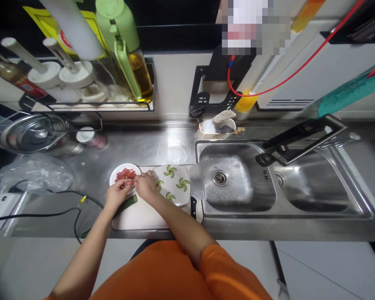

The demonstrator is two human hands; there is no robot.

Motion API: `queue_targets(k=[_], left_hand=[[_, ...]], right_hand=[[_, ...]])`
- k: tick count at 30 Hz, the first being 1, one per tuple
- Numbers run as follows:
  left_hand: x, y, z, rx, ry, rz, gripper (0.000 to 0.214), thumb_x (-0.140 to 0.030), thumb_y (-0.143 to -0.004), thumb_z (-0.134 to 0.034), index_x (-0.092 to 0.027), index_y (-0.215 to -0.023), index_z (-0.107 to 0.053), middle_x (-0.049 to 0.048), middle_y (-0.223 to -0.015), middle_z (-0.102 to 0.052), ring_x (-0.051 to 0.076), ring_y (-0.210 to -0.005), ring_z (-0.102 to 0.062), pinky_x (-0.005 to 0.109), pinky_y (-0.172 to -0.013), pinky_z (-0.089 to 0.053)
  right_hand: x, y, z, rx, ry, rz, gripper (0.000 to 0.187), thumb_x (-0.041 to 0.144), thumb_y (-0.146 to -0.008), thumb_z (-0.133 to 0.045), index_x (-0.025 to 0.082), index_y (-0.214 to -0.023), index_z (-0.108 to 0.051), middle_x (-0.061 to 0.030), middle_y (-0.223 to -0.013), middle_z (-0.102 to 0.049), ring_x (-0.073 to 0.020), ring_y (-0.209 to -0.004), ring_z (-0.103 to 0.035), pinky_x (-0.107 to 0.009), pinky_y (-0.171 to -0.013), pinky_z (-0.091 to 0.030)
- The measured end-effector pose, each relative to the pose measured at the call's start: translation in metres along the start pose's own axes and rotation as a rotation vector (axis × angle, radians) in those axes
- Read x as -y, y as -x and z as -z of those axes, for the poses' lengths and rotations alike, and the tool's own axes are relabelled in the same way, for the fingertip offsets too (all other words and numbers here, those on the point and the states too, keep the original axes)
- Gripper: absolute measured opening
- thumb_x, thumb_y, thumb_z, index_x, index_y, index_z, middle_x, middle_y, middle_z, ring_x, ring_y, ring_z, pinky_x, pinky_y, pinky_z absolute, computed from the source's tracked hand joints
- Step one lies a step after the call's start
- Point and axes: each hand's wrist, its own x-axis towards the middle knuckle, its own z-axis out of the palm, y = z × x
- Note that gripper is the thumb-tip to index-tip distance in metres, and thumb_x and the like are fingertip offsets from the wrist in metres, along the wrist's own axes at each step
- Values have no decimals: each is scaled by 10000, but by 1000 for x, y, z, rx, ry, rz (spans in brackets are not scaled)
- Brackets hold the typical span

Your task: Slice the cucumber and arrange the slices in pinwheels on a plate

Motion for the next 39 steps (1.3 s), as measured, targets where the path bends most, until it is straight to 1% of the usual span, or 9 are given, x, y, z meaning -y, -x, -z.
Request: queue_targets(k=[8,13,15,18,21,24,30,34,39], left_hand=[[5,-2,0,12,-119,-20,291,-391,-710,-563,-213,-888,-708,-15,-731,-702,127,-661,-611,213,-674,-476],[15,-4,-3,45,-258,-160,281,-352,-757,-520,-208,-909,-708,29,-910,-712,162,-804,-639,260,-805,-475],[15,-3,-3,16,-296,-241,284,-343,-780,-505,-204,-926,-706,47,-952,-702,187,-887,-629,288,-854,-465],[6,3,-9,-80,-314,-341,280,-343,-803,-511,-193,-945,-700,68,-949,-688,211,-912,-610,327,-867,-464],[-12,11,-28,-106,-238,-507,252,-316,-828,-517,-182,-948,-693,76,-935,-678,204,-905,-596,338,-871,-463],[-35,21,-57,-13,-153,-649,216,-266,-836,-533,-190,-972,-682,67,-937,-670,189,-913,-582,326,-861,-467],[-73,29,-113,208,-148,-771,189,-211,-825,-566,-200,-980,-673,57,-859,-638,184,-873,-554,327,-808,-470],[-81,27,-131,276,-184,-786,193,-177,-819,-562,-213,-969,-677,55,-859,-616,179,-851,-542,323,-780,-461],[-85,24,-141,323,-224,-801,213,-162,-811,-562,-221,-976,-683,50,-837,-602,179,-840,-524,309,-753,-447]], right_hand=[[-11,10,2,-60,-19,-43,201,294,-884,-499,226,-848,-685,-33,-899,-651,-193,-904,-441,-293,-750,-307],[-44,52,22,-161,-10,-96,190,263,-878,-515,235,-830,-696,-24,-833,-659,-199,-912,-451,-292,-764,-306],[-64,74,33,-233,15,-151,203,286,-884,-512,227,-836,-699,-32,-824,-661,-206,-908,-457,-301,-777,-304],[-91,102,48,-306,59,-264,207,265,-892,-496,219,-901,-698,-40,-888,-668,-198,-905,-470,-300,-761,-300],[-109,117,54,-358,122,-382,189,273,-882,-517,239,-922,-698,-36,-894,-672,-219,-943,-458,-299,-706,-276],[-116,119,52,-365,152,-421,195,296,-889,-512,255,-926,-699,-36,-893,-672,-227,-958,-449,-301,-676,-250],[-114,109,43,-349,178,-440,187,308,-894,-513,254,-947,-684,-36,-915,-666,-227,-979,-438,-306,-667,-230],[-114,108,43,-314,208,-448,194,328,-904,-500,246,-938,-673,-38,-925,-659,-226,-979,-432,-307,-667,-227],[-116,108,43,-276,230,-460,196,330,-907,-490,240,-921,-663,-47,-937,-646,-227,-995,-424,-309,-677,-237]])
